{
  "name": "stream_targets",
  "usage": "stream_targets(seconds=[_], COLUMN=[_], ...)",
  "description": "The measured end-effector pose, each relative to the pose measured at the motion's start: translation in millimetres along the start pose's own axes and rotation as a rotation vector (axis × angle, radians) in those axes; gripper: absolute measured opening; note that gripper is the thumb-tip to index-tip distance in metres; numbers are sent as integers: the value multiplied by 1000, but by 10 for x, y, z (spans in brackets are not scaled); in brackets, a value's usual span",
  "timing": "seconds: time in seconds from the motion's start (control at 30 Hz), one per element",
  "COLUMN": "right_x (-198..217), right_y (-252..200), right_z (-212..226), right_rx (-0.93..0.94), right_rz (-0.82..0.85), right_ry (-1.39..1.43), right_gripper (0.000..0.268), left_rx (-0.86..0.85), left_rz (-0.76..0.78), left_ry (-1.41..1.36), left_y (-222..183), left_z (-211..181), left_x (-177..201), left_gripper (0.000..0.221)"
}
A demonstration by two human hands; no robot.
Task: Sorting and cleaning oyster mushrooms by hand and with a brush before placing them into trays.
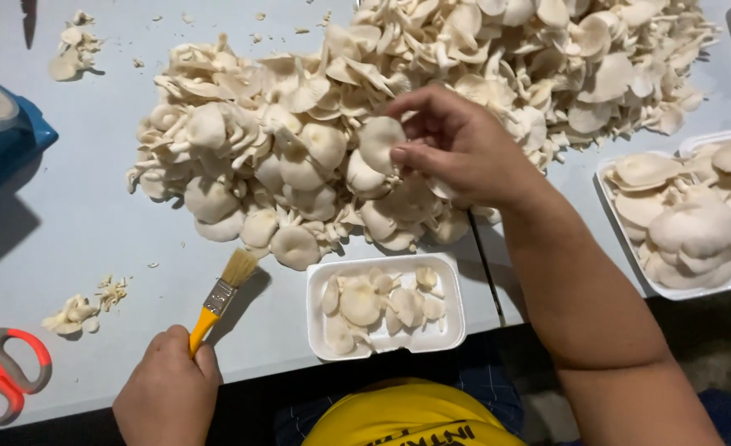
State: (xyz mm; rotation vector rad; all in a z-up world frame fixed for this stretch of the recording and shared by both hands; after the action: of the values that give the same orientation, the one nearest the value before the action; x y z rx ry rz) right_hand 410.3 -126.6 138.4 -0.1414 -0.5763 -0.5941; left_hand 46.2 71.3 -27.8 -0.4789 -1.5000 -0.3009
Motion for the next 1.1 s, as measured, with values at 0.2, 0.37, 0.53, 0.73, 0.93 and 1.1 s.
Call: stream_targets(seconds=[0.2,0.37,0.53,0.73,0.93,1.1], right_x=[85,-66,-166,-489,-569,-531], right_y=[11,18,81,11,-4,-92], right_z=[-111,-144,-176,-12,-50,-68], right_rx=[-103,-224,-38,-51,121,138], right_rz=[-65,-57,-45,114,97,106], right_ry=[210,360,138,-35,337,227], right_gripper=[10,23,20,16,19,24], left_rx=[8,80,-78,-377,-512,-248], left_rz=[53,148,63,-91,-524,-155], left_ry=[-1,-126,-175,-220,50,-18], left_y=[58,80,73,-15,-139,10], left_z=[-55,-24,-348,-991,-1114,-368], left_x=[58,112,464,976,1166,817], left_gripper=[24,23,18,18,17,18])
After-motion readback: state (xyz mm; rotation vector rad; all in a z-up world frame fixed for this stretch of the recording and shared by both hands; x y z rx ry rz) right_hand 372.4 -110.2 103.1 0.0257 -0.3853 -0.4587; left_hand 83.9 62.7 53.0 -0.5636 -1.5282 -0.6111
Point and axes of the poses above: each hand's wrist, its own y-axis towards the middle knuckle, its own x-axis out of the back of the hand, z = x × y, the point moved 8 cm from there along y, towards the middle knuckle, and after that the axes turned 6 degrees about -y, right-handed, at the moved point
